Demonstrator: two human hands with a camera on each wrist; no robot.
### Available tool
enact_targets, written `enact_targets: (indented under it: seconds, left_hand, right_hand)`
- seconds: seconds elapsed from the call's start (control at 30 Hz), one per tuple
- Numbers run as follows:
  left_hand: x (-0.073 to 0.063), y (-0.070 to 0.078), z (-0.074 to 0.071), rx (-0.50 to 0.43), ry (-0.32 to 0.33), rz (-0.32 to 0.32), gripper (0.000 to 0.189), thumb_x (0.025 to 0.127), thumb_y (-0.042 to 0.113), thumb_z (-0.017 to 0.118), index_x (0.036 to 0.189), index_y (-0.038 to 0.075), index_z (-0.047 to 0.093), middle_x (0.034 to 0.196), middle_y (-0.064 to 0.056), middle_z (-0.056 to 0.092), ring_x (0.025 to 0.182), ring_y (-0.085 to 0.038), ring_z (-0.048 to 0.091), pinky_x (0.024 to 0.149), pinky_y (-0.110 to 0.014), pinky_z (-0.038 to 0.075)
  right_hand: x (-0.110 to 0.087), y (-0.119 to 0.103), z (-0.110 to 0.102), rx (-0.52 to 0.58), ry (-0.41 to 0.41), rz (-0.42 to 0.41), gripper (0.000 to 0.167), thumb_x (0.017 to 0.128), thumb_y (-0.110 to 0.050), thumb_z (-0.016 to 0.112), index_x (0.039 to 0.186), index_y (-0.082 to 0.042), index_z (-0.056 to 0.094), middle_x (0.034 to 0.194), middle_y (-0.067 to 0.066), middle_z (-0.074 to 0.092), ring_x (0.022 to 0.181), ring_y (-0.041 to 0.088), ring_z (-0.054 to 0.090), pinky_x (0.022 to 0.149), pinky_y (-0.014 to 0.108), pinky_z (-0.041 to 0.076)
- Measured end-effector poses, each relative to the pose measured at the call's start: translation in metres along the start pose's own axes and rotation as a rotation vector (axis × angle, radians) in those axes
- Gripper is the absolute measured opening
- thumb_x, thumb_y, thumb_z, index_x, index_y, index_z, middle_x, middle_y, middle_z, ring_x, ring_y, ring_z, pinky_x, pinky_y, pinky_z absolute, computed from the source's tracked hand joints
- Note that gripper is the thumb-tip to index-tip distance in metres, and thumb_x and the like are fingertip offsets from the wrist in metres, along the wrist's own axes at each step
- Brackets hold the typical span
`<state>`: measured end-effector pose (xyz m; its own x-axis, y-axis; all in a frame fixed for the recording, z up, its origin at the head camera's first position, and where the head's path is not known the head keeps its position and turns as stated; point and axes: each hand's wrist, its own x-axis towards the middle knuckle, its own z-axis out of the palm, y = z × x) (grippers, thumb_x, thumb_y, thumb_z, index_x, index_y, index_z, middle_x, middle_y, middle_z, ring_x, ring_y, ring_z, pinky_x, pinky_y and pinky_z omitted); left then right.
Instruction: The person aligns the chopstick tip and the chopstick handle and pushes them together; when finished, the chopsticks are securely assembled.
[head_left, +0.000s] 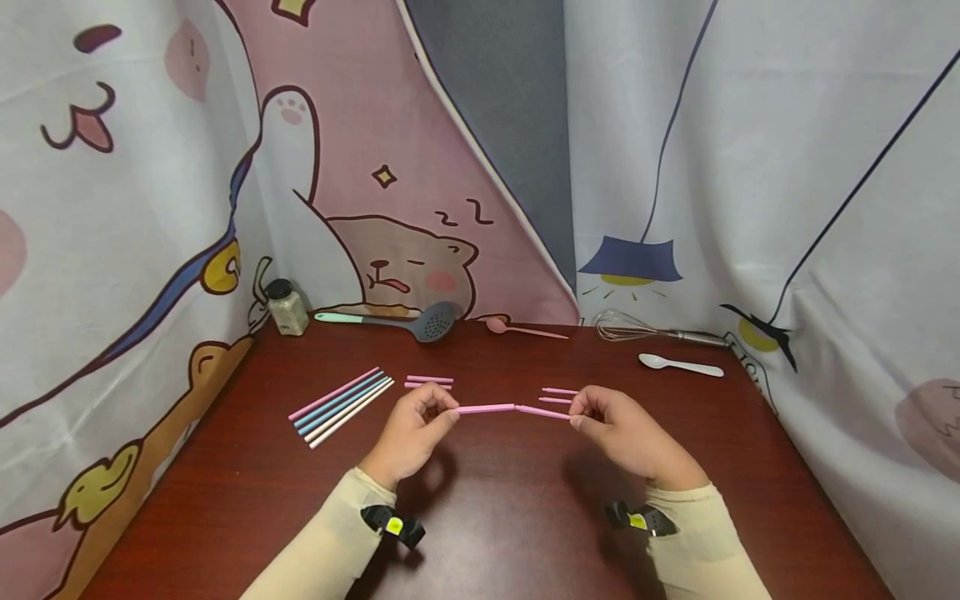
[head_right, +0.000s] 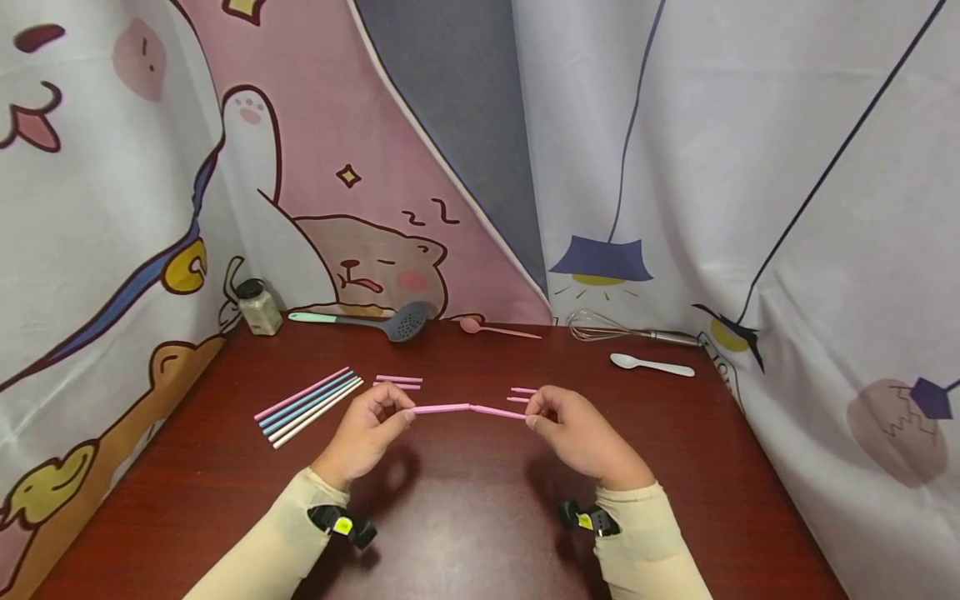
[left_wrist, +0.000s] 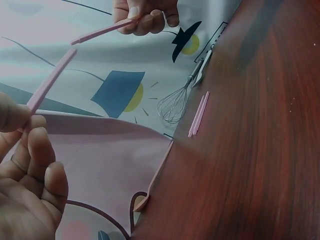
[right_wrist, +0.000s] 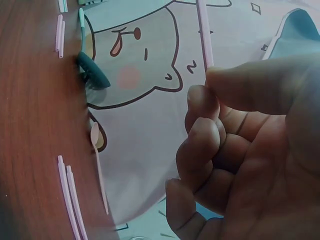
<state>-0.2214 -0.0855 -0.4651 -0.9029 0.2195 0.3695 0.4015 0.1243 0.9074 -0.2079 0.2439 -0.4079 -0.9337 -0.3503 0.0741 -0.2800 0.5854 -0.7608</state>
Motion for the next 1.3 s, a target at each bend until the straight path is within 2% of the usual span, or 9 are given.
enact_targets:
  seconds: [0.3,0.6,0.8,1.13,1.3]
  left_hand:
    - [-0.0011,-0.0001,-0.0004,-0.021,-0.008,0.065,0.005,0.095,-0.003,0.070,0.099,-0.002,0.067,0.085,-0.009,0.068,0.074,-0.007,0.057,0.067,-0.023,0.048]
    - [-0.0013,0.0012,-0.0006,-0.015,-0.001,0.076,0.005,0.095,-0.003,0.069,0.098,-0.001,0.066,0.085,-0.011,0.067,0.073,-0.007,0.057,0.066,-0.023,0.047]
    - [-0.0017,0.0001,0.0000,-0.018,-0.006,0.084,0.005,0.094,-0.005,0.069,0.098,-0.002,0.066,0.086,-0.010,0.067,0.074,-0.007,0.057,0.066,-0.023,0.047]
    - [-0.0016,0.0017,0.0003,-0.020,0.003,0.073,0.005,0.095,-0.002,0.069,0.096,-0.002,0.065,0.083,-0.009,0.065,0.073,-0.007,0.056,0.065,-0.023,0.046]
    - [-0.0015,0.0023,0.0015,-0.024,0.020,0.060,0.005,0.093,-0.003,0.070,0.095,-0.001,0.065,0.082,-0.009,0.065,0.072,-0.008,0.056,0.064,-0.022,0.046]
  right_hand:
    - [-0.0018,-0.0038,-0.0018,-0.016,0.016,0.004,0.009,0.099,-0.006,0.070,0.095,-0.012,0.064,0.081,0.000,0.056,0.074,0.014,0.052,0.065,0.027,0.044]
    - [-0.0045,-0.0084,-0.0051,-0.008,0.040,-0.002,0.009,0.099,-0.005,0.071,0.095,-0.011,0.064,0.081,0.001,0.055,0.074,0.015,0.051,0.064,0.028,0.043]
    - [-0.0053,-0.0095,-0.0034,-0.049,0.038,0.007,0.012,0.099,-0.005,0.070,0.094,-0.013,0.063,0.081,0.000,0.054,0.073,0.015,0.051,0.063,0.028,0.043]
    - [-0.0051,-0.0068,-0.0019,-0.110,0.052,-0.034,0.016,0.098,-0.004,0.070,0.091,-0.016,0.062,0.077,-0.003,0.053,0.069,0.012,0.051,0.061,0.027,0.043]
    - [-0.0056,-0.0073,-0.0016,-0.111,0.046,-0.020,0.015,0.098,-0.004,0.070,0.091,-0.015,0.062,0.076,-0.003,0.053,0.069,0.012,0.051,0.060,0.027,0.043]
